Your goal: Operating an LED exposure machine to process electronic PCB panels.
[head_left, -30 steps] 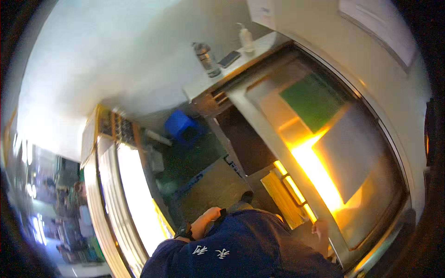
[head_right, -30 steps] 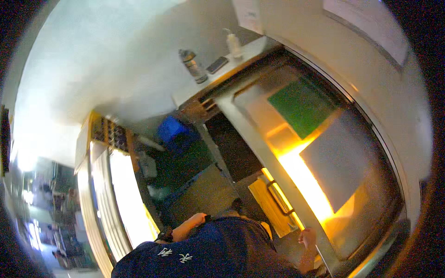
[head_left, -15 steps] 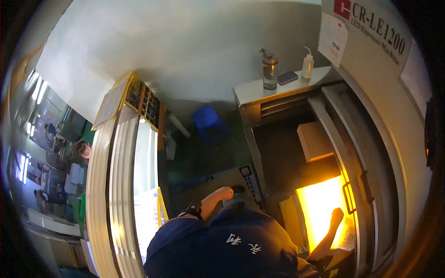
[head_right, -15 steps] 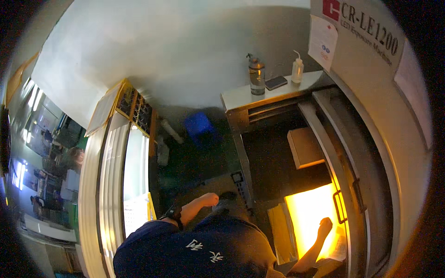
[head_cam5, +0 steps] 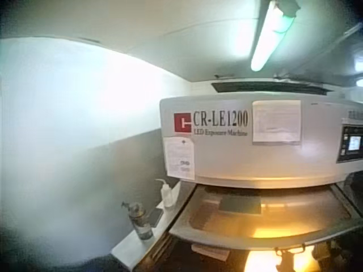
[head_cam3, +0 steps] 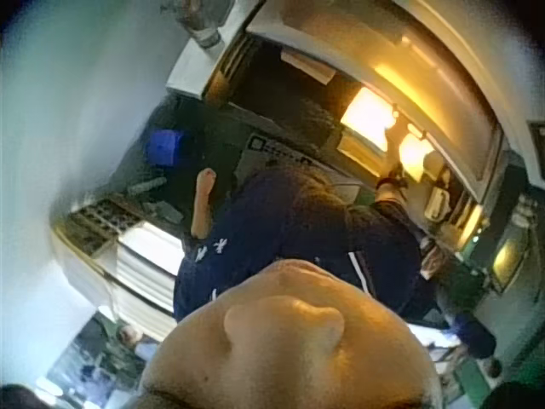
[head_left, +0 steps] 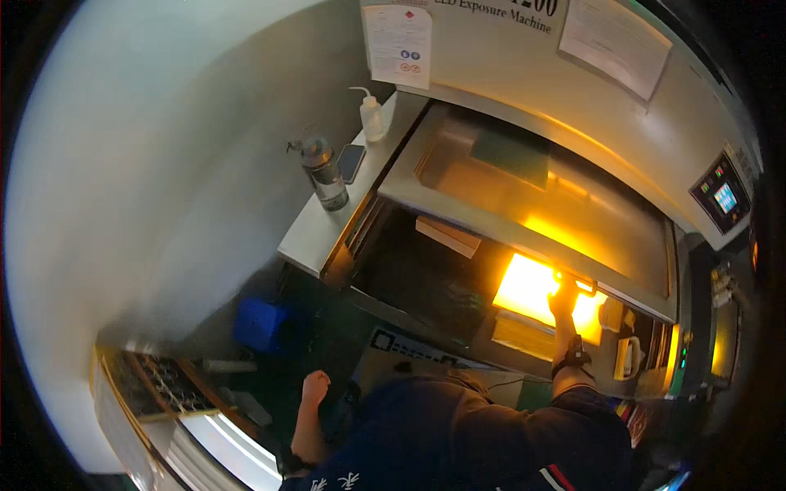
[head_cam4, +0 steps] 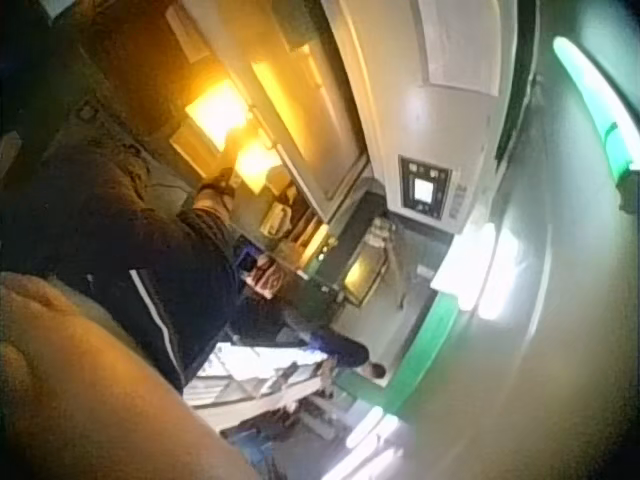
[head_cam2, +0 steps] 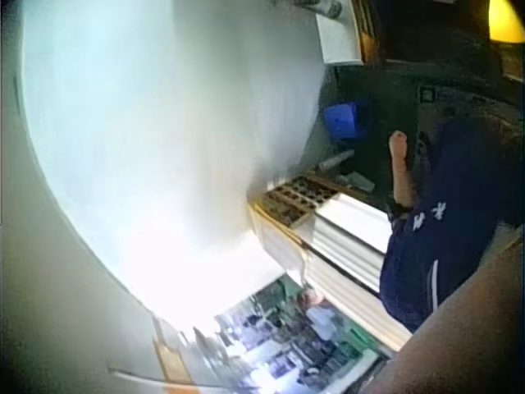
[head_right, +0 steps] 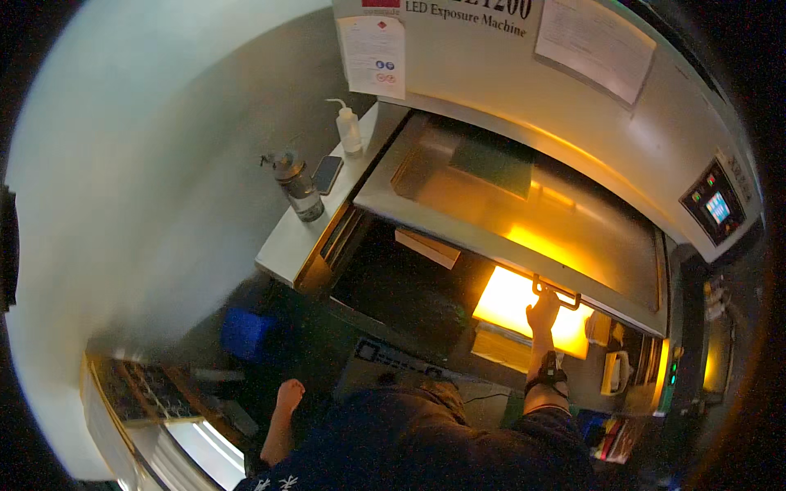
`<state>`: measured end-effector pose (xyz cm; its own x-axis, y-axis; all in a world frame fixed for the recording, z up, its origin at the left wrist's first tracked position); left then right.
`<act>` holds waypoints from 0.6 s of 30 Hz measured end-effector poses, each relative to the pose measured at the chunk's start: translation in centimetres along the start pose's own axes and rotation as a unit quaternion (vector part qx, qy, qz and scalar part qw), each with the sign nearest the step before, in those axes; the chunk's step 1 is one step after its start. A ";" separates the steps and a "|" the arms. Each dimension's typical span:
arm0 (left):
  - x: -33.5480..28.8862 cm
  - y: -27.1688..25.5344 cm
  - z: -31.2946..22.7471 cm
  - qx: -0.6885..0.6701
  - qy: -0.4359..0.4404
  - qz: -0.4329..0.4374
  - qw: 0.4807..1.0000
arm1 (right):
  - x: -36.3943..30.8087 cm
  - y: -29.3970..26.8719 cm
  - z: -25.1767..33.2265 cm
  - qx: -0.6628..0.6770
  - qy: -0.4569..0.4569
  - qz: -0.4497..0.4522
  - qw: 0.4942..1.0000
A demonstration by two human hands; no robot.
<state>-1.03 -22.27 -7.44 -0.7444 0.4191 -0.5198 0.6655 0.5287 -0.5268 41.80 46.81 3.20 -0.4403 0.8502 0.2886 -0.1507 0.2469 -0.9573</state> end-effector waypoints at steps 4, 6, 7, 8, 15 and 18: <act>0.8 -0.3 -0.8 -0.010 -0.029 0.046 0.998 | -5.0 -1.9 -2.0 0.008 0.058 0.068 0.996; 2.0 1.3 -2.5 -0.035 -0.004 0.089 0.995 | -7.2 -0.7 -3.1 -0.007 0.131 0.303 0.944; 2.6 2.3 -3.8 -0.070 0.017 0.114 0.991 | -9.4 -0.3 -3.3 -0.008 0.164 0.413 0.896; 3.2 3.3 -5.8 -0.064 0.082 0.123 0.987 | -10.6 -2.0 -2.0 -0.030 0.093 0.326 0.940; 7.2 9.1 -23.2 0.054 0.292 0.264 0.918 | -20.7 -10.0 2.9 -0.070 0.208 0.408 0.886; 5.9 11.2 -31.0 0.131 0.400 0.290 0.860 | -21.6 -17.4 5.3 -0.098 0.186 0.316 0.925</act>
Point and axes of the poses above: each hand's wrist, its own x-axis towards the middle knuckle, its own y-axis out of the palm, z = x × y, the point moved 7 cm from there along x, towards the middle knuckle, and after that the axes turned 6 degrees about -x, right-handed, at the moved point
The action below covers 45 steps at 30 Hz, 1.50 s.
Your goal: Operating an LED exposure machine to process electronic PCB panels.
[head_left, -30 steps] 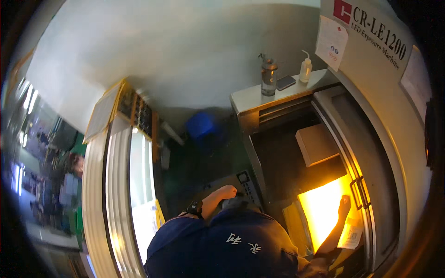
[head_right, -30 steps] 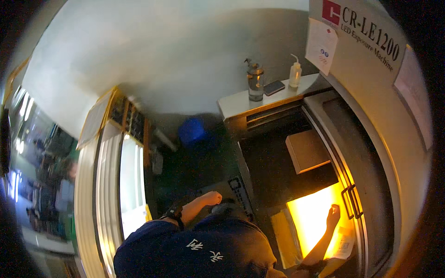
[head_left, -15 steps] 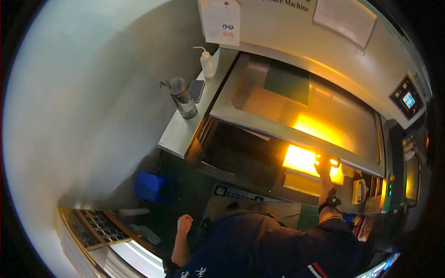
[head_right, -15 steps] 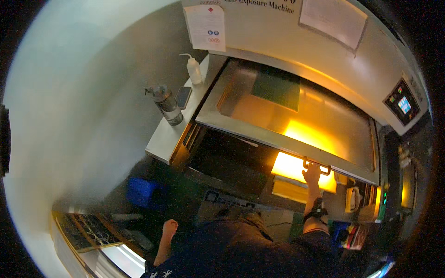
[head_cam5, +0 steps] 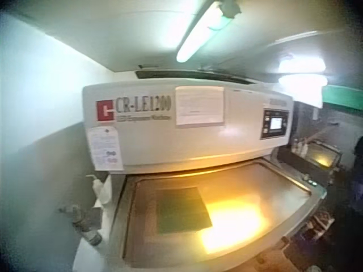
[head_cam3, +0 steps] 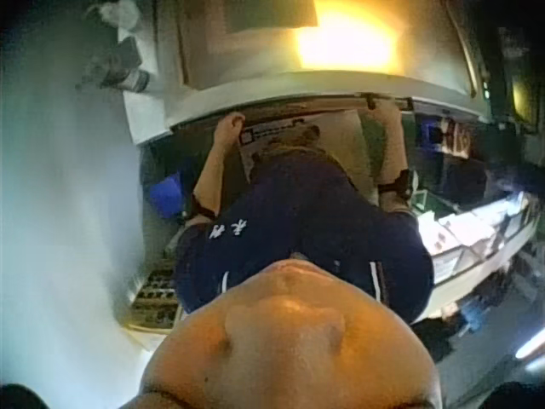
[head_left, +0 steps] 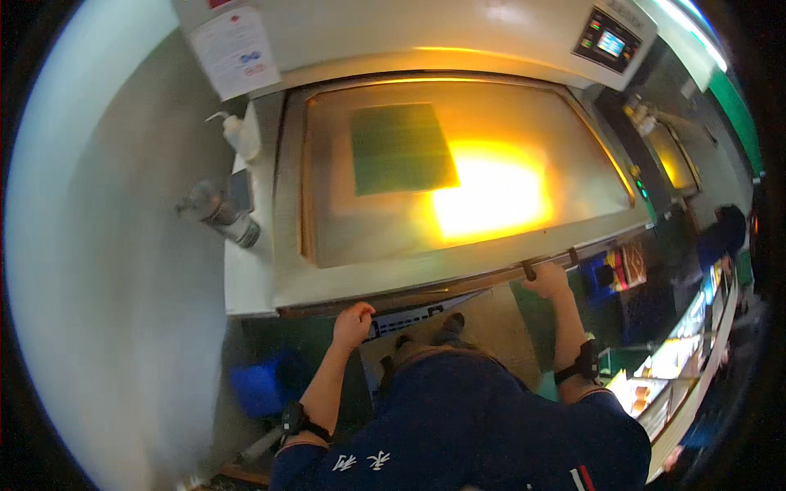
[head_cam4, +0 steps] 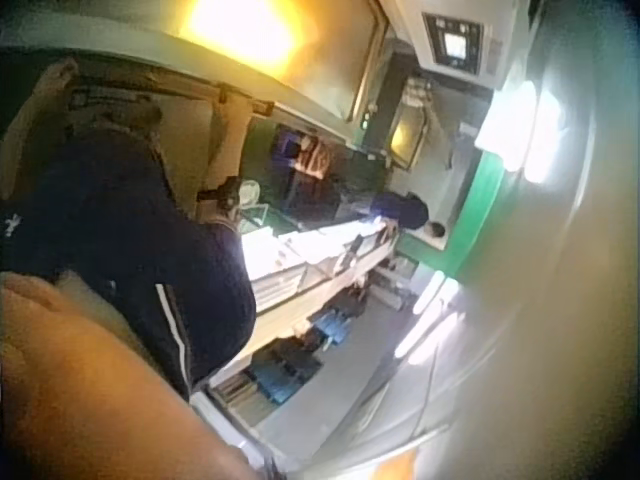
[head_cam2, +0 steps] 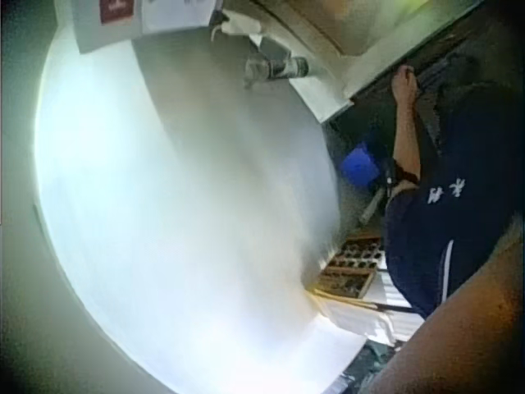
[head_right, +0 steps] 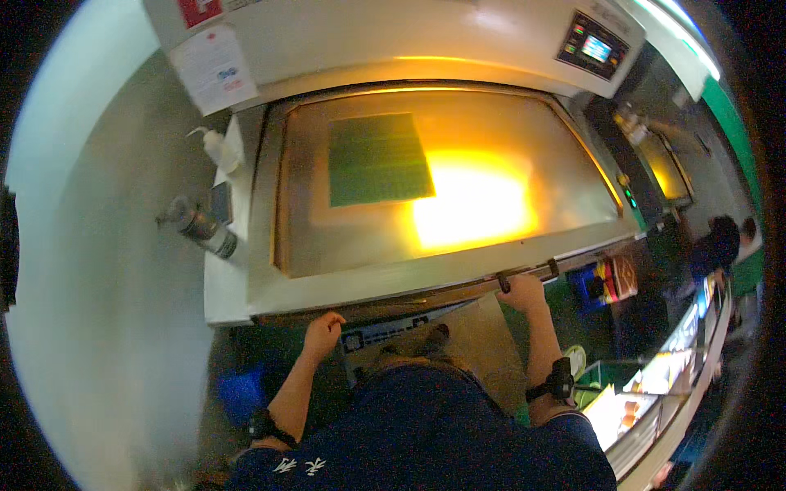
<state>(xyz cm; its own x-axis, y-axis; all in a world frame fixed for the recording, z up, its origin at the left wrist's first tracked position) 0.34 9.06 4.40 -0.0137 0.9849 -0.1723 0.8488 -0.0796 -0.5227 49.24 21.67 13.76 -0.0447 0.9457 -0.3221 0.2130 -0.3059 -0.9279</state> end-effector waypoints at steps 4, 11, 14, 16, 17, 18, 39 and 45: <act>9.6 -0.7 -4.3 -0.058 0.006 0.003 0.998 | -4.9 -11.4 0.0 -0.013 -0.006 -0.044 0.999; 23.4 0.7 -7.0 -0.007 0.009 -0.080 0.997 | -6.8 -23.3 -2.4 0.010 -0.066 -0.208 0.976; 27.4 0.8 -5.0 0.107 -0.041 -0.134 0.984 | -6.8 -27.2 -3.0 0.097 -0.126 -0.356 0.921; 30.3 1.1 -4.2 0.187 -0.062 -0.144 0.970 | -6.9 -30.1 -3.7 0.100 -0.169 -0.465 0.863; 31.0 0.6 -3.0 0.217 -0.067 -0.152 0.962 | -6.6 -30.9 -3.7 0.101 -0.183 -0.478 0.853; 31.3 -0.7 -1.2 0.255 -0.064 -0.162 0.951 | -6.4 -31.7 -3.7 0.121 -0.217 -0.508 0.825; 19.1 4.5 -17.0 -0.295 -0.044 -0.074 0.952 | -4.3 -21.7 -7.7 0.378 0.035 -0.571 0.728; 13.1 7.4 -19.4 -0.307 -0.004 0.269 0.913 | -15.8 7.7 1.3 0.907 0.212 -0.122 0.344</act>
Point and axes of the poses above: each hand's wrist, its own x-axis towards the middle knuckle, its own y-axis out of the palm, z = x × y, the point moved 7 cm from there along x, towards the middle knuckle, and after that the axes turned 6 degrees about -x, right-handed, at the moved point
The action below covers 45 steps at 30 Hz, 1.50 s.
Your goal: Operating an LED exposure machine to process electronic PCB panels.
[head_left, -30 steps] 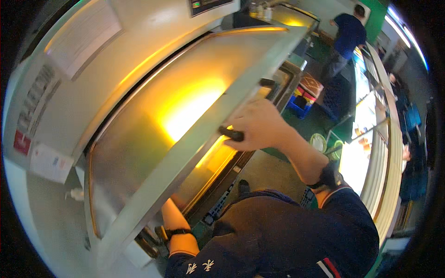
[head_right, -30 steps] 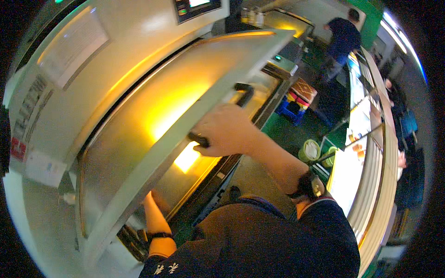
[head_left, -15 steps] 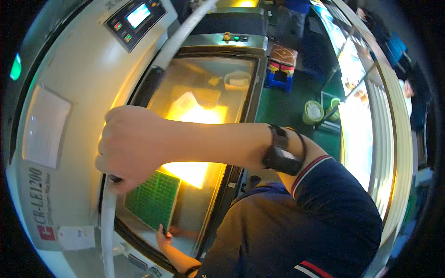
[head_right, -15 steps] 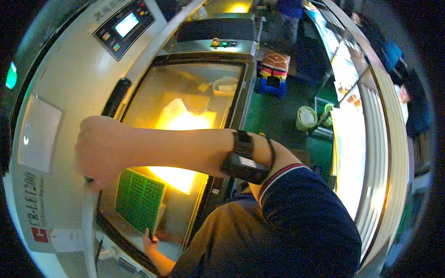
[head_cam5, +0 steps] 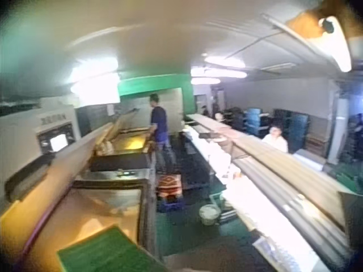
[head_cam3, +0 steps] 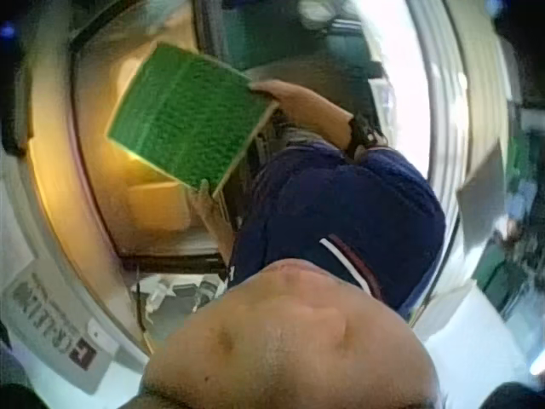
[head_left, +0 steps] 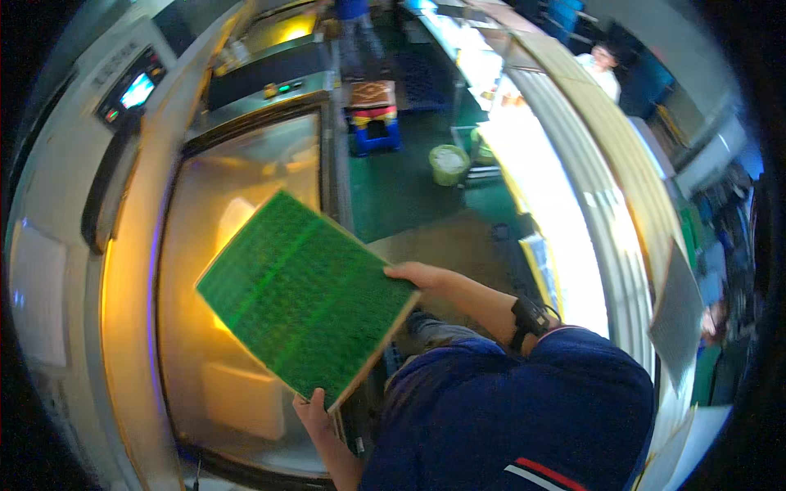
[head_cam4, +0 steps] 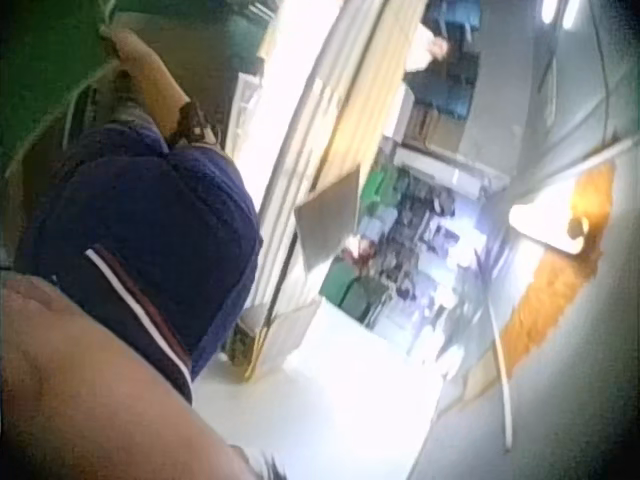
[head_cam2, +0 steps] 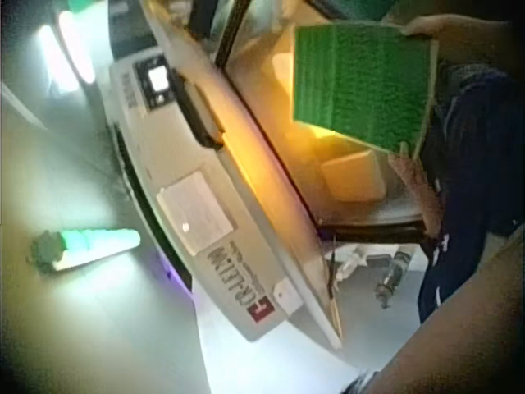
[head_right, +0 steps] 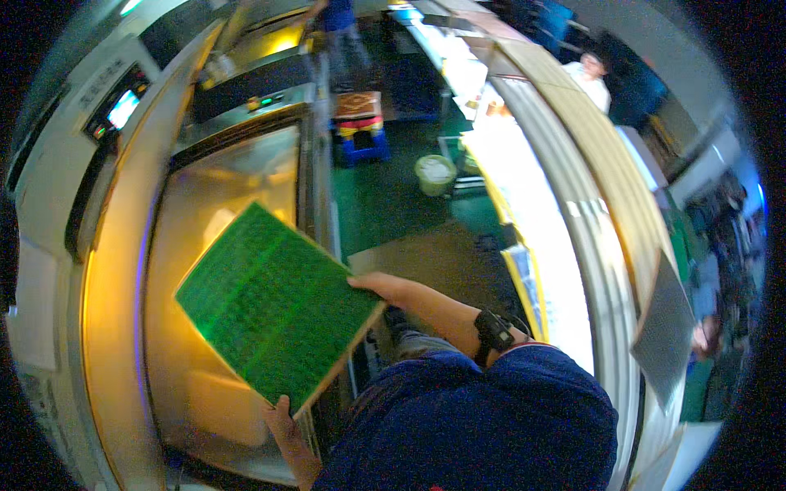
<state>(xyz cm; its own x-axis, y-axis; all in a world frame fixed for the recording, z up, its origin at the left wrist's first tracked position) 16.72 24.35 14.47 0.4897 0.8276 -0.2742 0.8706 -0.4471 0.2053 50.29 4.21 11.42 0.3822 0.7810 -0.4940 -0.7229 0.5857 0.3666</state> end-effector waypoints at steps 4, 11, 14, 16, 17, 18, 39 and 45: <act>-1.2 10.3 2.0 0.136 -0.074 0.286 0.946 | -14.3 -8.5 -7.1 0.023 -0.036 -0.175 0.984; -3.4 29.1 7.1 0.074 -0.023 0.417 0.905 | -34.4 -14.0 -22.6 0.280 -0.210 -0.431 0.831; -6.4 34.2 11.5 0.097 -0.103 0.478 0.867 | -37.9 -16.6 -31.7 0.360 -0.194 -0.529 0.744; -9.2 36.5 13.9 0.173 -0.099 0.538 0.819 | -39.3 -17.2 -33.9 0.393 -0.220 -0.550 0.703; -10.2 36.5 15.5 0.195 -0.119 0.554 0.801 | -40.0 -17.3 -33.9 0.408 -0.265 -0.544 0.684; -11.2 37.6 17.4 0.215 -0.142 0.570 0.780 | -41.1 -18.0 -32.8 0.420 -0.308 -0.540 0.661; 4.5 94.0 15.0 -0.137 -0.316 0.474 0.811 | -55.6 -13.9 -13.0 0.298 -0.508 -0.668 0.455; 10.6 107.6 16.1 -0.062 -0.309 0.600 0.736 | -52.3 -20.5 -12.1 0.349 -0.436 -0.780 0.282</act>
Point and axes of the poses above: each hand's wrist, its own x-axis towards the middle knuckle, its own y-axis out of the palm, z = x × y, the point moved 7 cm from there along x, towards the middle knuckle, and after that the axes turned 6 degrees about -x, right-handed, at the moved point
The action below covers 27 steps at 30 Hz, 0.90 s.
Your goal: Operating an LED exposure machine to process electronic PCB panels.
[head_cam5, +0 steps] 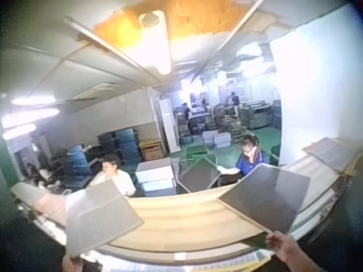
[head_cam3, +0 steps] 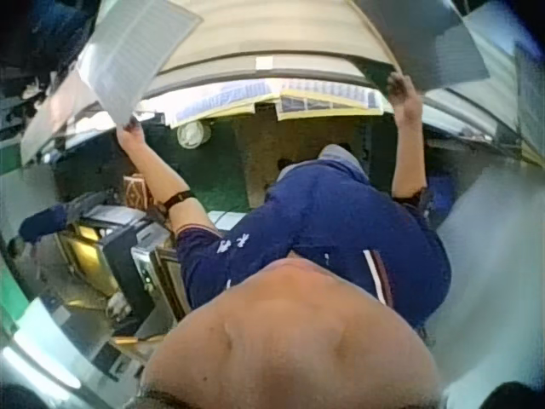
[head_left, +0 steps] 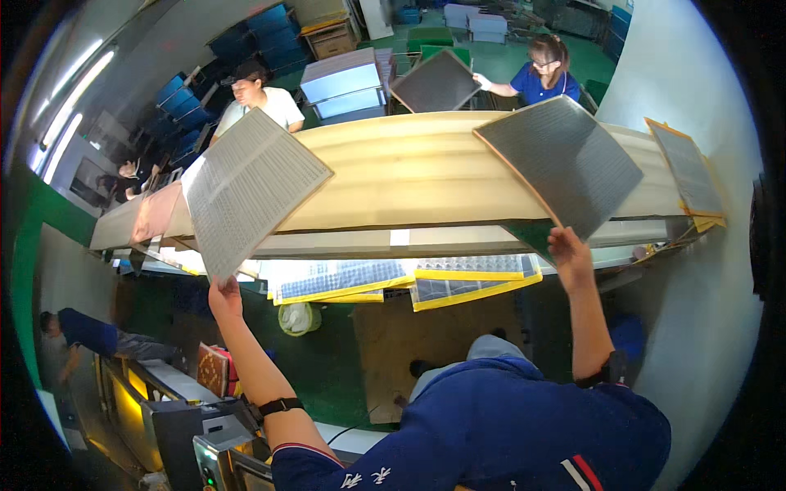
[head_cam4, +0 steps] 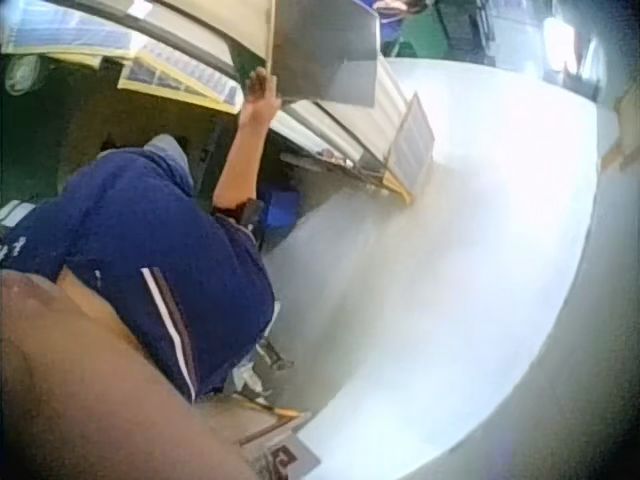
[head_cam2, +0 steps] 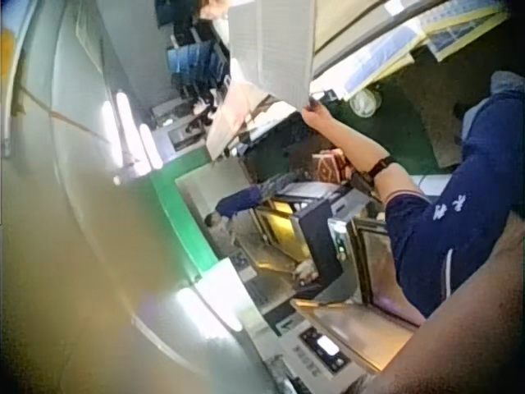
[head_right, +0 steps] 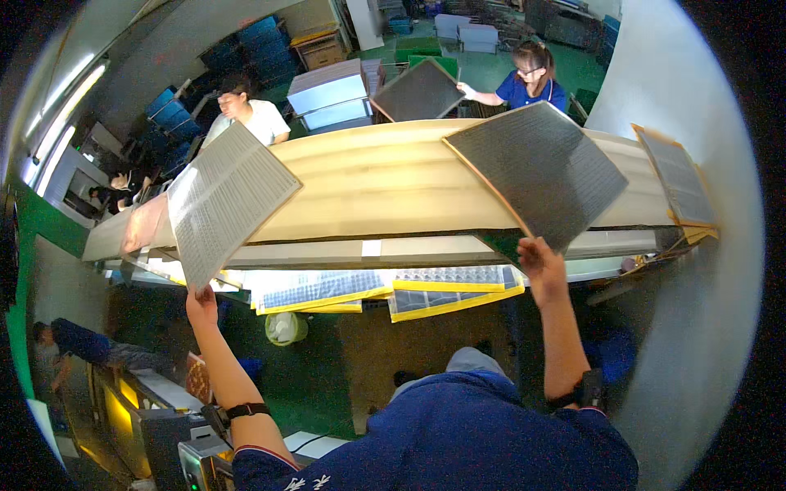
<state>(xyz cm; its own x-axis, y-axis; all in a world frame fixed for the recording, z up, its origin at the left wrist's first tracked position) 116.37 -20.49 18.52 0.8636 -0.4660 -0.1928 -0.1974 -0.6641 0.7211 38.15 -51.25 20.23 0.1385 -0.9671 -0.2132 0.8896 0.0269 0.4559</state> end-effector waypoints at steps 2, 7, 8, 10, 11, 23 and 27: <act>0.0 1.3 1.7 0.050 0.028 0.036 0.998 | -1.1 3.9 -1.7 0.004 -0.013 0.032 0.999; -15.0 7.7 6.9 0.082 0.040 0.105 0.990 | -5.4 12.3 -8.3 0.060 0.043 0.219 0.973; -18.3 7.7 7.3 0.094 0.014 0.078 0.992 | -5.8 12.9 -9.6 0.049 0.077 0.253 0.963; -23.5 6.0 7.8 0.109 -0.029 0.071 0.991 | -5.9 14.8 -9.9 0.019 0.134 0.334 0.933; -24.8 6.1 6.9 0.106 -0.018 0.057 0.993 | -6.1 15.6 -10.3 -0.008 0.182 0.398 0.899; -43.0 3.6 7.8 0.132 -0.018 -0.090 0.987 | 3.1 14.8 -16.5 -0.092 0.288 0.623 0.721; -55.9 -1.2 6.6 0.229 0.041 -0.271 0.934 | -4.9 21.6 -11.5 -0.021 0.326 0.597 0.733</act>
<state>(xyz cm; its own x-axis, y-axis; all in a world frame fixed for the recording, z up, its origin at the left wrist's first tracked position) 65.30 2.49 24.02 0.9234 0.0446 -0.3812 0.1172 -0.9786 0.1693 61.67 -42.97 21.17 0.9952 0.0778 -0.0585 -0.0237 0.7762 0.6301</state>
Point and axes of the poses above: each hand's wrist, its own x-axis towards the middle knuckle, its own y-axis out of the palm, z = x × y, the point moved 7 cm from there along x, towards the middle knuckle, and after that the axes turned 6 degrees about -x, right-handed, at the moved point
